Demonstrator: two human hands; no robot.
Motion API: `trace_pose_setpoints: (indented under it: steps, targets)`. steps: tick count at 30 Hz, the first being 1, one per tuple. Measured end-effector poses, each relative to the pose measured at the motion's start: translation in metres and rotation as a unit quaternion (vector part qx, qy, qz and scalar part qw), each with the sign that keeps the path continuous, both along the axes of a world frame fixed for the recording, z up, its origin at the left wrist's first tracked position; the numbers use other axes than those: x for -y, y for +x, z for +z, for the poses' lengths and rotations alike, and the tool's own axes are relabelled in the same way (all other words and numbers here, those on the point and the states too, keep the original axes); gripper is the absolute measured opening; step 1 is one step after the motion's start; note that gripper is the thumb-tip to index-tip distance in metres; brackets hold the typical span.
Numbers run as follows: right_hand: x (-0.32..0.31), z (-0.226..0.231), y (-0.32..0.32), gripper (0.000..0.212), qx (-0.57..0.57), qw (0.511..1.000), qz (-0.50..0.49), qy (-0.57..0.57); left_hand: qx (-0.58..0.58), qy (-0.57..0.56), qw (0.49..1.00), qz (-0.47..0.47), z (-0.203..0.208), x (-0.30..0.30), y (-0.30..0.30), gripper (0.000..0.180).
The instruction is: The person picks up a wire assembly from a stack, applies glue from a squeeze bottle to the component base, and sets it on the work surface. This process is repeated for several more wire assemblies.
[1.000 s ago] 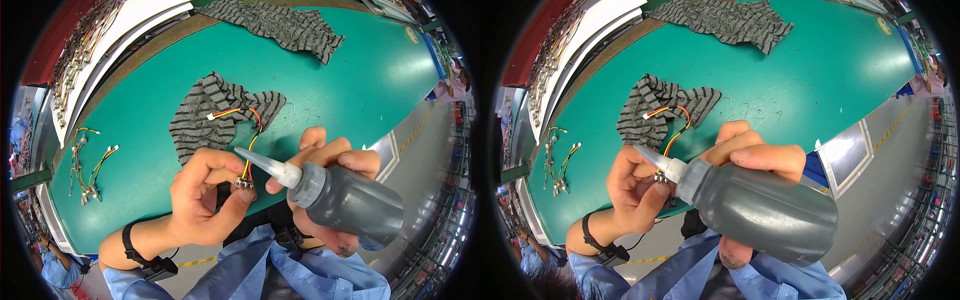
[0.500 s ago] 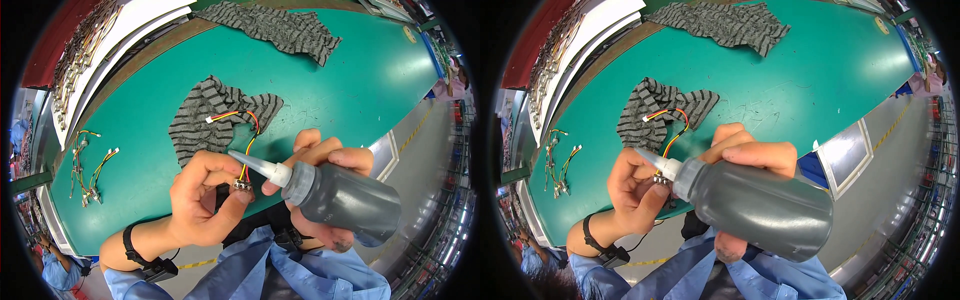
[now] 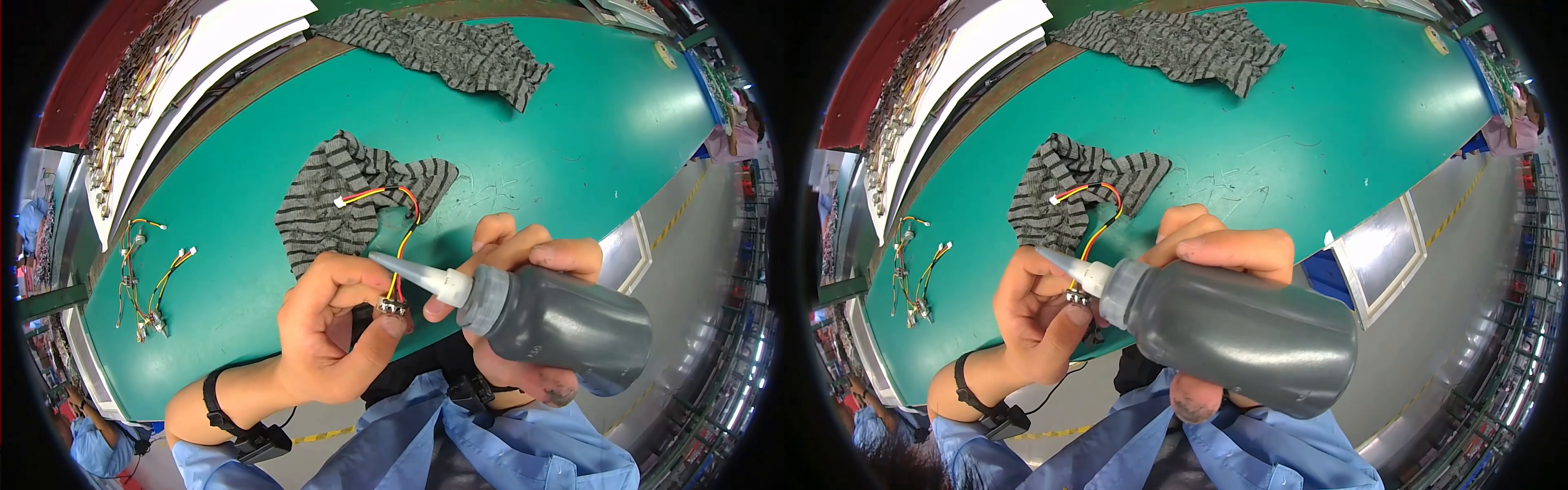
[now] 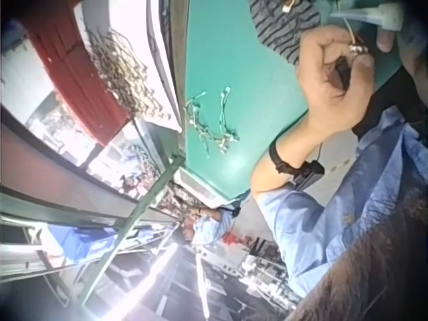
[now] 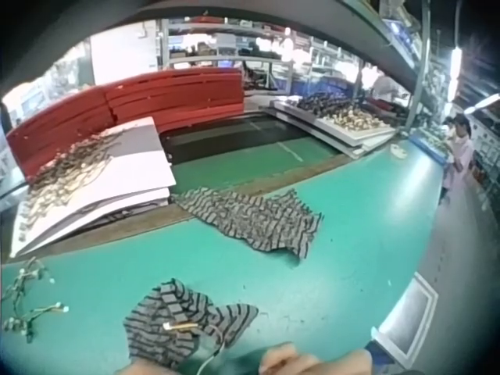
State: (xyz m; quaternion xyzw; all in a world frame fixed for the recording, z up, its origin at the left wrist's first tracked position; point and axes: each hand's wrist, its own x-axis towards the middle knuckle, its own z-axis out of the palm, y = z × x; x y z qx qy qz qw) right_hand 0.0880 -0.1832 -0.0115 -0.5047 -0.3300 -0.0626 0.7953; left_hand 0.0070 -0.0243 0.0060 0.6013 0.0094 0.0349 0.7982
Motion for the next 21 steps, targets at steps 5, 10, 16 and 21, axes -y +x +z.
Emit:
trace_pose_setpoints:
  steps: [5,10,16,21]
  targets:
    - [0.0006,-0.0001,0.0011,0.086,0.006,1.000,0.002,0.010,0.023,0.002,1.000,-0.010,-0.0029,-0.0013,0.0006,0.026]
    - [-0.0007,-0.0041,0.0016,0.085,0.023,1.000,0.009,0.012,0.018,0.010,1.000,-0.008,-0.0036,-0.0013,-0.0015,0.027]
    - [-0.0021,-0.0032,0.0020,0.081,0.009,0.999,0.023,0.048,0.024,-0.012,1.000,-0.009,-0.0030,-0.0008,-0.0009,0.027]
    - [0.0046,-0.0017,0.0035,0.079,-0.044,0.988,0.010,0.146,0.055,0.001,0.998,-0.032,-0.0048,-0.0036,0.0032,0.026]
